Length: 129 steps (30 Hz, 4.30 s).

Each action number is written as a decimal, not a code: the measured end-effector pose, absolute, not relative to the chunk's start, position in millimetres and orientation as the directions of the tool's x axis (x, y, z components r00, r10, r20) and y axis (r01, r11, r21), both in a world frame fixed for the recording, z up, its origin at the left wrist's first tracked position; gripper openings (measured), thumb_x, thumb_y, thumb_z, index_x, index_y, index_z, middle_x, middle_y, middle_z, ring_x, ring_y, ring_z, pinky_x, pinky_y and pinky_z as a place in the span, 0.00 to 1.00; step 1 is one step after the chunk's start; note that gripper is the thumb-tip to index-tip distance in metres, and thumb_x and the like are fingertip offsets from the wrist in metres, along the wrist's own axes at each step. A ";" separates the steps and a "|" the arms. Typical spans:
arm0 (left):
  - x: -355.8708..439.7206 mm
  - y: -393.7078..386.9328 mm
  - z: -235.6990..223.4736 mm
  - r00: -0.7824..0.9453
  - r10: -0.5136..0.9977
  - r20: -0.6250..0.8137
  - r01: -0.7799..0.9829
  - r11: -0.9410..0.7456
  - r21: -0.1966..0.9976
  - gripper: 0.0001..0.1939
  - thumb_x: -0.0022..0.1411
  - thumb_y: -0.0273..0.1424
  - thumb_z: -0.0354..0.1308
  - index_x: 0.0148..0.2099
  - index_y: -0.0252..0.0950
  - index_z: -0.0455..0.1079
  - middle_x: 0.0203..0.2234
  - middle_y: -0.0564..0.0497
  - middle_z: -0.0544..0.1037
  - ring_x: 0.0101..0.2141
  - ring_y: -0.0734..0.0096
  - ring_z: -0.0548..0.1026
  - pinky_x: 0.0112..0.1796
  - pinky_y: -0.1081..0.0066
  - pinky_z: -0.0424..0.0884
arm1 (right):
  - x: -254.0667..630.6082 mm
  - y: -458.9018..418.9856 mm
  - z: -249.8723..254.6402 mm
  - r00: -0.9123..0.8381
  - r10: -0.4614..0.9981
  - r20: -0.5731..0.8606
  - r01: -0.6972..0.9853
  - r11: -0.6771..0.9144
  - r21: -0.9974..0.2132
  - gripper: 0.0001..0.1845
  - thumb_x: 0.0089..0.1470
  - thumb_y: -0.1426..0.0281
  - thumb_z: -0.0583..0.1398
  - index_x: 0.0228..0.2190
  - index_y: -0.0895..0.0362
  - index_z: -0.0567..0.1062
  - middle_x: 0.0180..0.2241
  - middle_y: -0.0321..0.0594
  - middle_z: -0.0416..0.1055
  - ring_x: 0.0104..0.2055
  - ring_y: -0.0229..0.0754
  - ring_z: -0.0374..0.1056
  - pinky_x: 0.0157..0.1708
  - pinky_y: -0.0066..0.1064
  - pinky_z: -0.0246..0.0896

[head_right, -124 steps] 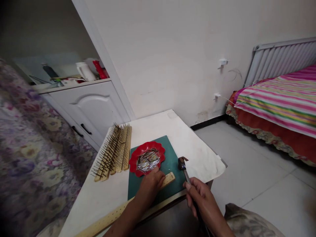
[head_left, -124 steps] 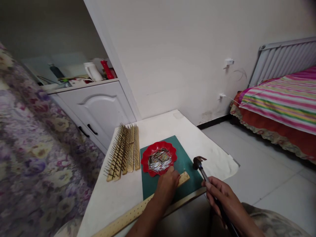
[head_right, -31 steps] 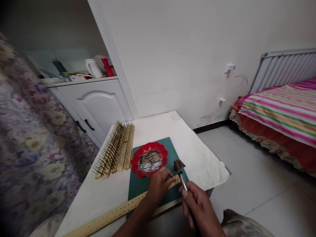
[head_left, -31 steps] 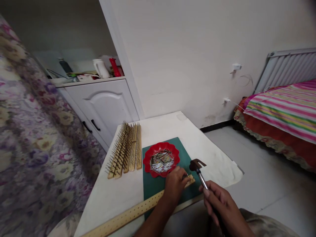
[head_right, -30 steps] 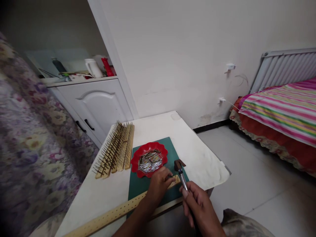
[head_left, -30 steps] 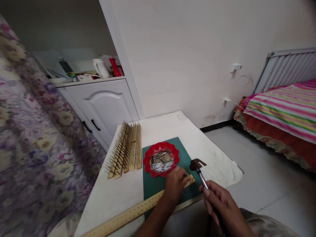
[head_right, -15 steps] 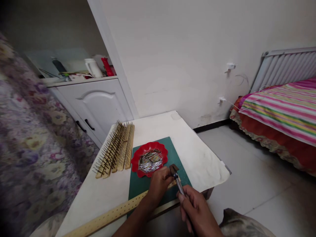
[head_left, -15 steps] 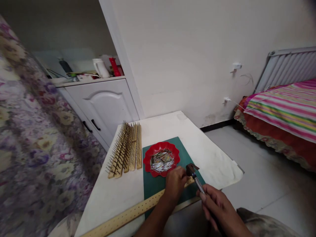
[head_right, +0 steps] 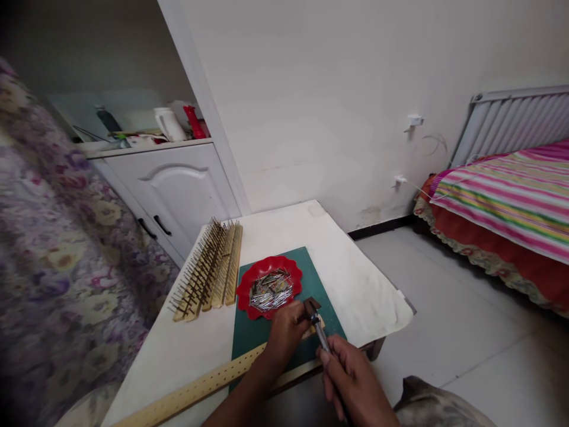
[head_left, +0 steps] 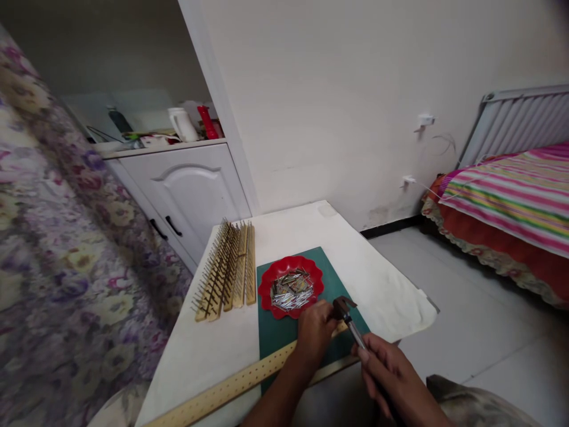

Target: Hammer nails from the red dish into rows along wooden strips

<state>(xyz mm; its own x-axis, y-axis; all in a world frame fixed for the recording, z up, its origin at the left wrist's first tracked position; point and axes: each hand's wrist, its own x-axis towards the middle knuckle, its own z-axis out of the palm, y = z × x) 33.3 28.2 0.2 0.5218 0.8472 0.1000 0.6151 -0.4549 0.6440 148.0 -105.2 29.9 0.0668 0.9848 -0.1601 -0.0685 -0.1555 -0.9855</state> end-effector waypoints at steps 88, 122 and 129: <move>1.8 47.8 46.5 0.515 0.857 0.032 0.279 -0.203 0.939 0.09 0.56 0.33 0.52 0.38 0.35 0.65 0.23 0.56 0.70 0.20 0.78 0.67 0.23 0.76 0.63 | 158.3 -103.0 26.1 0.249 0.961 -0.124 -0.203 -0.073 -0.976 0.21 0.48 0.50 0.59 0.31 0.54 0.64 0.11 0.22 0.57 0.09 0.28 0.46 0.10 0.20 0.38; 17.9 4.1 10.3 0.389 0.918 0.082 0.200 -0.170 0.965 0.07 0.52 0.33 0.60 0.30 0.34 0.72 0.22 0.54 0.75 0.26 0.73 0.71 0.28 0.76 0.65 | 165.0 -105.5 29.6 0.351 0.935 -0.049 -0.211 0.028 -0.977 0.15 0.53 0.58 0.59 0.35 0.55 0.66 0.19 0.28 0.68 0.11 0.26 0.50 0.12 0.21 0.40; 25.6 6.1 -7.8 0.414 0.882 0.226 0.309 -0.370 0.876 0.07 0.56 0.32 0.56 0.31 0.35 0.73 0.24 0.53 0.74 0.27 0.73 0.71 0.28 0.76 0.66 | 165.6 -105.7 28.5 0.360 0.931 -0.057 -0.193 0.014 -0.981 0.15 0.53 0.57 0.58 0.36 0.56 0.66 0.19 0.28 0.67 0.11 0.27 0.50 0.12 0.22 0.40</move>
<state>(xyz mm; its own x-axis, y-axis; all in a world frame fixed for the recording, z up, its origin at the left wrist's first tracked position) 25.6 6.1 -7.8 0.4141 0.8817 0.2261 0.3089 -0.3698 0.8762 165.6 -105.7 28.5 0.3597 0.9313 -0.0575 -0.1933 0.0141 -0.9810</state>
